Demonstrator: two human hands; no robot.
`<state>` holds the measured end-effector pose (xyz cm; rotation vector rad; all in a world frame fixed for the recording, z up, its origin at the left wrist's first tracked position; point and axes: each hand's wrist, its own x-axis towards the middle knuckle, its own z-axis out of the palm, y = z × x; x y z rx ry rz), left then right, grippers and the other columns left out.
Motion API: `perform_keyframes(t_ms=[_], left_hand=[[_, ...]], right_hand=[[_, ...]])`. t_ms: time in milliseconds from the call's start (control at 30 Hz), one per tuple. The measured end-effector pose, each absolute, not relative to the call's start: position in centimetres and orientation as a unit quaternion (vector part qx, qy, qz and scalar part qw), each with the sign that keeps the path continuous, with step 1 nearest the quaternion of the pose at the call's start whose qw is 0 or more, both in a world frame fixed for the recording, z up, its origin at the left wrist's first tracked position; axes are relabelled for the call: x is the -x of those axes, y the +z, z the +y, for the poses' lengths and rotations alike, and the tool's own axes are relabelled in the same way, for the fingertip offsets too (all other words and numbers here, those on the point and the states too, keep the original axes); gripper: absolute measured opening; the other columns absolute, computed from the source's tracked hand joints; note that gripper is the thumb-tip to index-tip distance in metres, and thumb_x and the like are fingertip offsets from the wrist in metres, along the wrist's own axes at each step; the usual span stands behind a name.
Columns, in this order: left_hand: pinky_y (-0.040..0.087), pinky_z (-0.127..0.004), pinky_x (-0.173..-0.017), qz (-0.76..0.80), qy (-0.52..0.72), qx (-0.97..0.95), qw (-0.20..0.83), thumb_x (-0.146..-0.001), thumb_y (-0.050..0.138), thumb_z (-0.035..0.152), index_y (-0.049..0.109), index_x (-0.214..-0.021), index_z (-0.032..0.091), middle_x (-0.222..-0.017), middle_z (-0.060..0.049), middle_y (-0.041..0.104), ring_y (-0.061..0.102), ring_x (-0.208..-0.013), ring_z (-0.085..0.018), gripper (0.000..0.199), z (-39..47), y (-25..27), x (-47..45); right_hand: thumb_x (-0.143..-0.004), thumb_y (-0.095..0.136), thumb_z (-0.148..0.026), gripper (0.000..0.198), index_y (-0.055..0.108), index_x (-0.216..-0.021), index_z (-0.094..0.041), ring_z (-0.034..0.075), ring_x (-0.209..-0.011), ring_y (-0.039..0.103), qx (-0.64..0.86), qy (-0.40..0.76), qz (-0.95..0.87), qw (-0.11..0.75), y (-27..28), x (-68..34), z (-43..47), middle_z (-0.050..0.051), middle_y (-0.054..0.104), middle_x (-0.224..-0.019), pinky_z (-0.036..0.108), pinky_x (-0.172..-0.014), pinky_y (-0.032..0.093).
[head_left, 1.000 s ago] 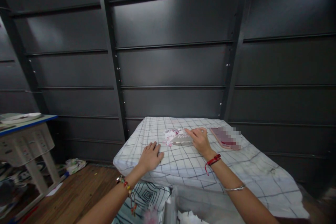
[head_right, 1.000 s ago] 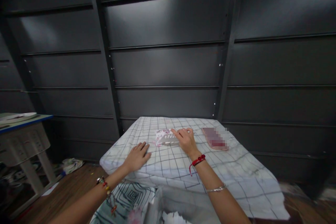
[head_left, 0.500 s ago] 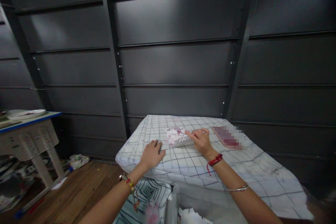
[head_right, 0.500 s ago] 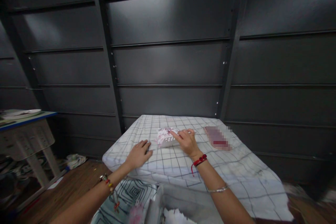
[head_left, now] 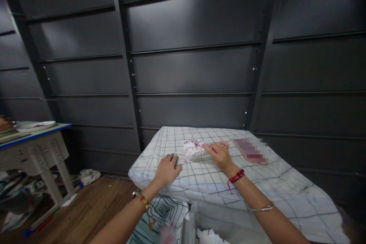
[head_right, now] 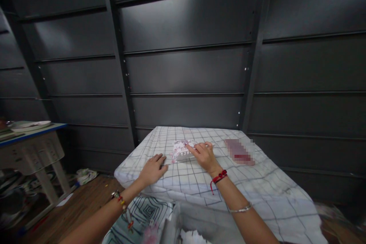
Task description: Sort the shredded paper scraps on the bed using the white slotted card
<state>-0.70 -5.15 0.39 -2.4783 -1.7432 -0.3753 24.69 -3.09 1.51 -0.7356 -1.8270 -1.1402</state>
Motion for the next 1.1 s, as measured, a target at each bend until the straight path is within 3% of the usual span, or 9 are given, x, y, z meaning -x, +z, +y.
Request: perform_keyframes(t_ms=[233, 467, 1100], left_hand=[[0.03, -0.04, -0.105, -0.571, -0.134, 0.809, 0.039, -0.089, 0.038, 0.038, 0.052, -0.125, 0.015, -0.136, -0.013, 0.046, 0.041, -0.126, -0.027, 0.045, -5.15, 0.26, 0.75], [0.032, -0.039, -0.103, -0.564, -0.136, 0.813, 0.043, -0.088, 0.04, 0.038, 0.052, -0.124, 0.015, -0.135, -0.013, 0.048, 0.044, -0.123, -0.027, 0.044, -5.14, 0.25, 0.81], [0.031, -0.038, -0.104, -0.567, -0.14, 0.811, 0.04, -0.089, 0.04, 0.038, 0.053, -0.124, 0.016, -0.135, -0.012, 0.048, 0.043, -0.124, -0.027, 0.044, -5.19, 0.32, 0.78]], right_hand=[[-0.084, 0.043, -0.003, 0.044, 0.061, -0.115, -0.028, 0.012, -0.077, 0.048, 0.324, -0.434, -0.733, 0.411, 0.8, -25.05, -2.54, 0.0, 0.059, -0.073, 0.033, -0.083, 0.025], [-0.084, 0.045, -0.005, 0.033, 0.066, -0.101, -0.023, 0.013, -0.075, 0.047, 0.335, -0.428, -0.729, 0.416, 1.07, -25.1, -2.49, 0.001, 0.059, -0.073, 0.033, -0.081, 0.024], [-0.081, 0.042, -0.003, 0.037, 0.065, -0.102, -0.023, 0.014, -0.077, 0.046, 0.348, -0.405, -0.735, 0.417, 0.84, -25.34, -2.31, 0.002, 0.059, -0.074, 0.034, -0.082, 0.023]])
